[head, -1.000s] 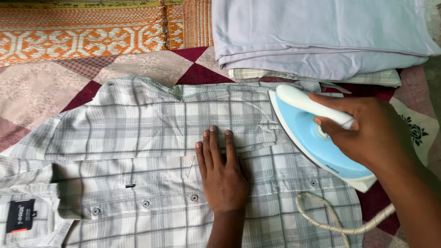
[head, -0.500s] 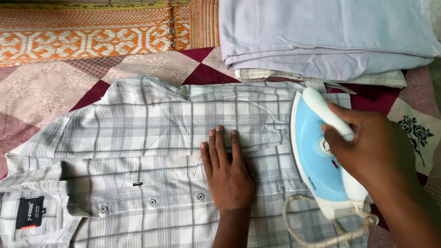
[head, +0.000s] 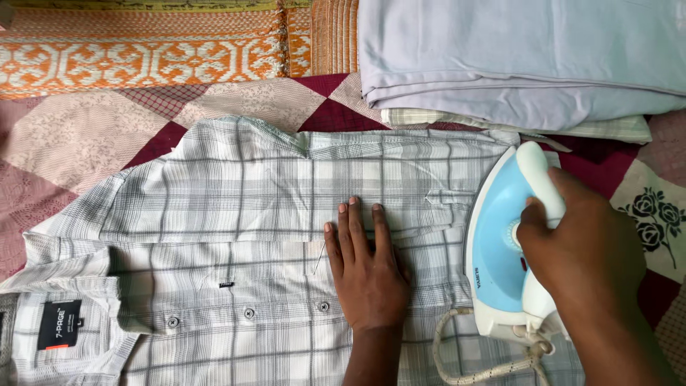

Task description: The person irons a plaid shirt laid flat on a patterned bedspread. They smooth the fabric with their hands, then use a blue and white iron to press the front, collar, and shoulder areas. The shirt is adjusted and repositioned several times during the process.

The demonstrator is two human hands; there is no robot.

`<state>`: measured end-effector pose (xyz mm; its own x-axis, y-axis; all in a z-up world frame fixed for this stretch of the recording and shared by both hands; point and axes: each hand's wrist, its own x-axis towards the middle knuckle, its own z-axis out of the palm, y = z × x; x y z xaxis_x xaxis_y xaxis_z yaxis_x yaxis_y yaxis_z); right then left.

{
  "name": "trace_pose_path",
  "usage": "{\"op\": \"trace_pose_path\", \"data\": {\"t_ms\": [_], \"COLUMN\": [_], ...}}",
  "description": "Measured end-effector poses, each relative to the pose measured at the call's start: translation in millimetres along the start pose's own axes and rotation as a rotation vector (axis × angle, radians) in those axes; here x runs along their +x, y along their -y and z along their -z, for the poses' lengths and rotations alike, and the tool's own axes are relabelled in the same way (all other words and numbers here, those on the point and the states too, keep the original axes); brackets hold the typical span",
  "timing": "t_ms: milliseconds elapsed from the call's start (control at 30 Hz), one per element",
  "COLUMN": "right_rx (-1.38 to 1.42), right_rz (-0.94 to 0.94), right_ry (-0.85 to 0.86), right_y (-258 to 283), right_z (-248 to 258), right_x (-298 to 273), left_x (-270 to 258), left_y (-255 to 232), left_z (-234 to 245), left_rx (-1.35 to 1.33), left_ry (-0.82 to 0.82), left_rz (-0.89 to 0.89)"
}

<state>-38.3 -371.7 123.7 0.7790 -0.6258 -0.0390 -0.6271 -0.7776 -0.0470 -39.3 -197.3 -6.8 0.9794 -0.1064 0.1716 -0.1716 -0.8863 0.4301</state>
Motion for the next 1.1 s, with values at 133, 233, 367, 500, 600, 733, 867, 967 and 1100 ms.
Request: {"op": "trace_pose_path", "data": {"t_ms": [133, 233, 367, 500, 600, 733, 867, 967, 1100], "right_rx": [0.177, 0.263, 0.414, 0.483, 0.3, 0.459, 0.543, 0.59, 0.488], "right_rz": [0.085, 0.021, 0.03, 0.185, 0.136, 0.243, 0.341, 0.37, 0.426], "right_ry": [0.066, 0.198, 0.219, 0.191, 0.25, 0.286, 0.312, 0.384, 0.426], "right_y": [-15.1, -20.6, -21.8, -10.6, 9.0, 34.2, 49.3, 61.0, 55.1], "right_z": [3.0, -0.9, -1.4, 7.8, 15.2, 7.6, 6.3, 8.0, 7.3], "right_x": [-5.0, -18.6, -28.7, -32.7, -26.1, -9.2, 7.0, 18.4, 22.3], "left_x": [1.3, 0.2, 3.0, 3.4, -0.6, 1.2, -0.9, 0.2, 0.2], "left_y": [0.5, -0.5, -2.1, 0.1, 0.0, 1.8, 2.7, 2.1, 1.6], "left_z": [-0.1, -0.6, 2.1, 2.4, 4.3, 4.1, 3.9, 4.8, 6.8], "left_rx": [-0.007, -0.019, -0.057, -0.11, -0.159, -0.194, -0.199, -0.194, -0.167], "left_ry": [-0.021, -0.04, -0.096, -0.121, -0.136, -0.156, -0.159, -0.141, -0.155], "left_rz": [-0.003, 0.044, 0.104, 0.104, 0.12, 0.113, 0.108, 0.109, 0.138]}}
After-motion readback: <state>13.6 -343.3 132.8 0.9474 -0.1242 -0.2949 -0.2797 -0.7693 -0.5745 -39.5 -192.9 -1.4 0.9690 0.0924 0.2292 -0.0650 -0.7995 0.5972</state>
